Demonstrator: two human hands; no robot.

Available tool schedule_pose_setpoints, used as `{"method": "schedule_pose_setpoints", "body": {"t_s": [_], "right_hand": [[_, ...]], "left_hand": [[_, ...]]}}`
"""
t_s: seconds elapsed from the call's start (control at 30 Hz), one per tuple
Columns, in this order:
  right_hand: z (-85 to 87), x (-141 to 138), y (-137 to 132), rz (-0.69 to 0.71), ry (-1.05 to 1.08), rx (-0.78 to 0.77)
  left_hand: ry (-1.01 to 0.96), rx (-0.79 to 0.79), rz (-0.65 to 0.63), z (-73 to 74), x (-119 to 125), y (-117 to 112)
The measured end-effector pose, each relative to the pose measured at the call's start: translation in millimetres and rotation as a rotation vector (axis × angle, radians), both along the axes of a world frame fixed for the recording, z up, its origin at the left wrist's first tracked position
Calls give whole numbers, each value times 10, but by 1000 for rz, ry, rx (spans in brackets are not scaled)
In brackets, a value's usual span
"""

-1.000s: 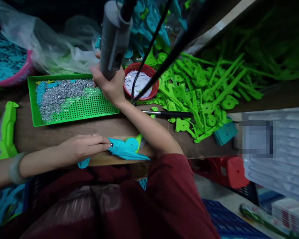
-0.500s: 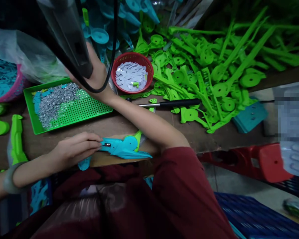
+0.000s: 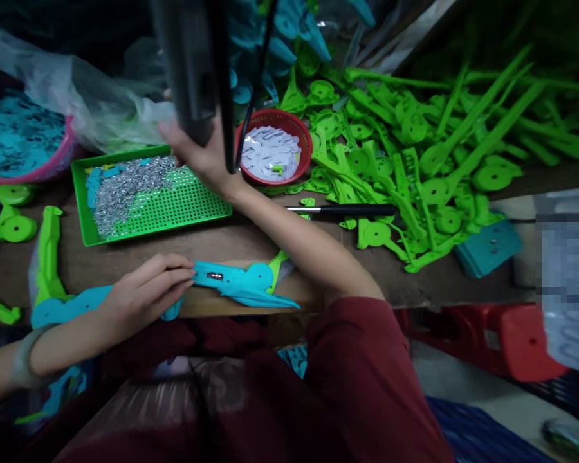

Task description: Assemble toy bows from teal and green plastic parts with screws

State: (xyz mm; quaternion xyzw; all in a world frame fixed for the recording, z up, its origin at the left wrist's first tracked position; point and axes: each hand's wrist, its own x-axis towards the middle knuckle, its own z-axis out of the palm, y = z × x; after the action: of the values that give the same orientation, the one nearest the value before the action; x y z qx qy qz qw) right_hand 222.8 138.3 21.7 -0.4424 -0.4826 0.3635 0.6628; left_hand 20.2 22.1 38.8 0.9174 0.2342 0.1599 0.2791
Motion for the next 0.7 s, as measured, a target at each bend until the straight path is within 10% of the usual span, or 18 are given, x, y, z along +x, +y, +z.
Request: {"method": "schedule_pose_setpoints", "body": {"t_s": [0.23,0.5,0.7], "right_hand": [[640,-11,-332,51,120,292],[591,-358,-94,-112,-28,300],[636,-266,-809,-107,26,230]], "left_hand": [[-142,168,412,32,-114,530],[-82,171,235,121,302,1260],[75,213,302,121,-165,969]]}}
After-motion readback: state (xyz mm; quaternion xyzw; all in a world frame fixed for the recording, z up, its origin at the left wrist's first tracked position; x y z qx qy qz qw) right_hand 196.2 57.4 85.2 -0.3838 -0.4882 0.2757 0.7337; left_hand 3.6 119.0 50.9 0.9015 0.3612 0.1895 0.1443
